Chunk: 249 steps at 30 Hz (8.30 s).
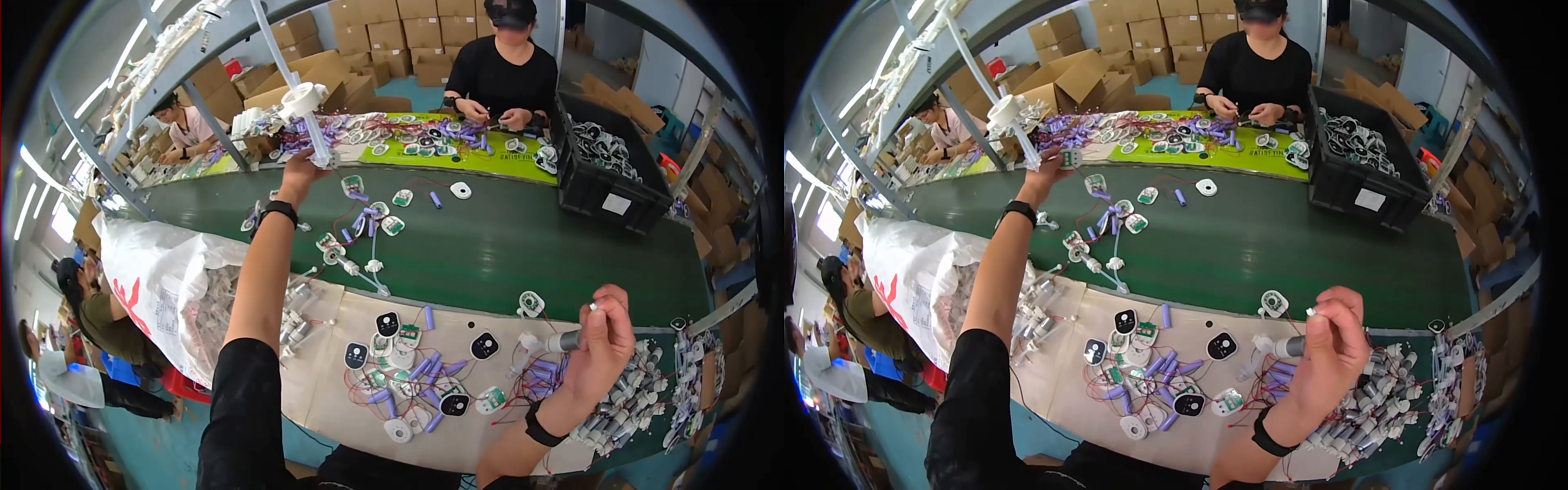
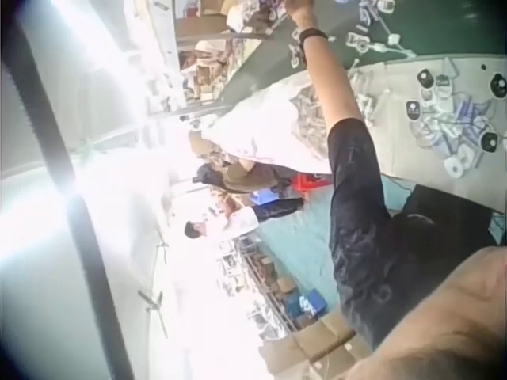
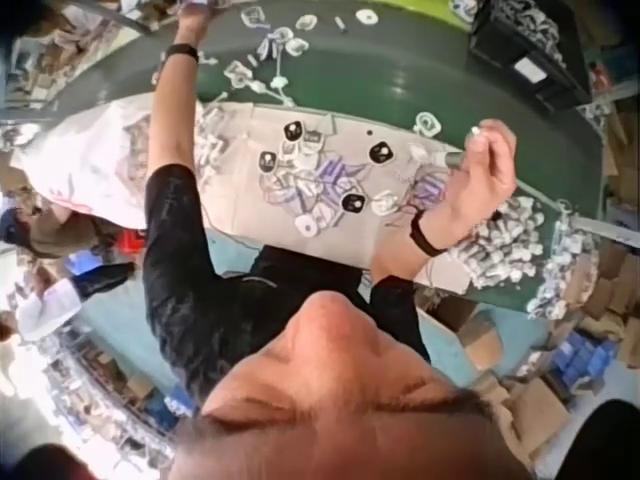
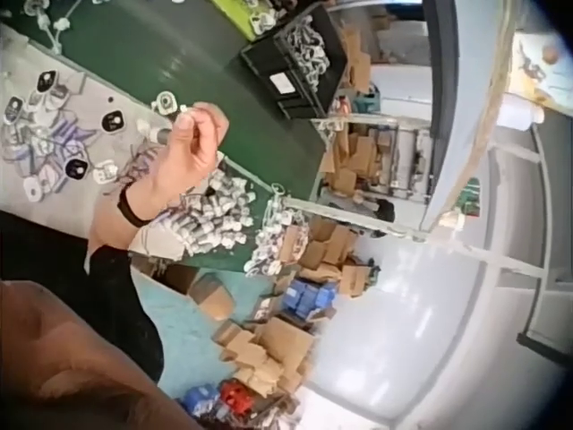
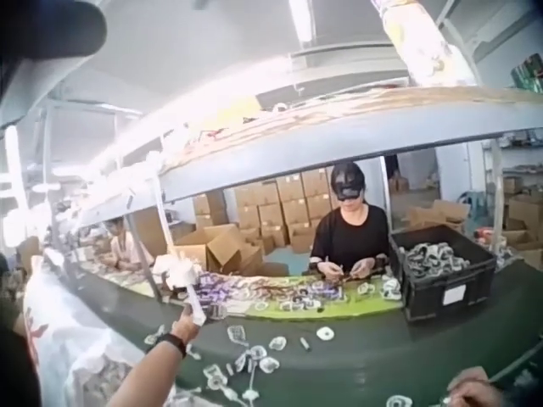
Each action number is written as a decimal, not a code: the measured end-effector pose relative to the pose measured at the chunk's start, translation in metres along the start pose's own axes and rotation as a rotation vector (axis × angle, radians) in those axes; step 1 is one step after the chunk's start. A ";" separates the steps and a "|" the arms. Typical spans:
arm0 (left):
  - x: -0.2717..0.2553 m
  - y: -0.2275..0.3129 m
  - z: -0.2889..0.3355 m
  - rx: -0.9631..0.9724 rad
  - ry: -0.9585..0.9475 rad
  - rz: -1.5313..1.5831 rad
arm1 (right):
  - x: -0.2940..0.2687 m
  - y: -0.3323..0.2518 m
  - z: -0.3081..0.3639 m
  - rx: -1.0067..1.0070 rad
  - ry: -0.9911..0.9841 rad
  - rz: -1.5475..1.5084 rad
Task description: The person assembles electronic components by hand, fitting a circuit board into a plastic housing and pressing them together. They then set the unit aside and pick up a motor and a battery to continue the assembly process.
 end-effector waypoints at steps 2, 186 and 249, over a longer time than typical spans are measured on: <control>-0.008 -0.024 -0.007 -0.027 0.045 0.018 | 0.001 -0.001 0.000 0.013 0.005 -0.017; -0.006 -0.035 0.174 0.481 0.080 -1.255 | 0.243 0.198 -0.007 0.794 -0.557 -0.116; 0.164 -0.053 0.184 0.084 -0.511 0.094 | 0.131 0.279 -0.017 0.593 -0.592 0.432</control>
Point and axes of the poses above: each hand's wrist, its own z-axis away from the middle knuckle, its own x-axis out of the palm, y = z × x, the point moved 6 cm from there along -z, towards the middle knuckle, and after that the axes turned 14 degrees about -z, right-handed, at the moved point
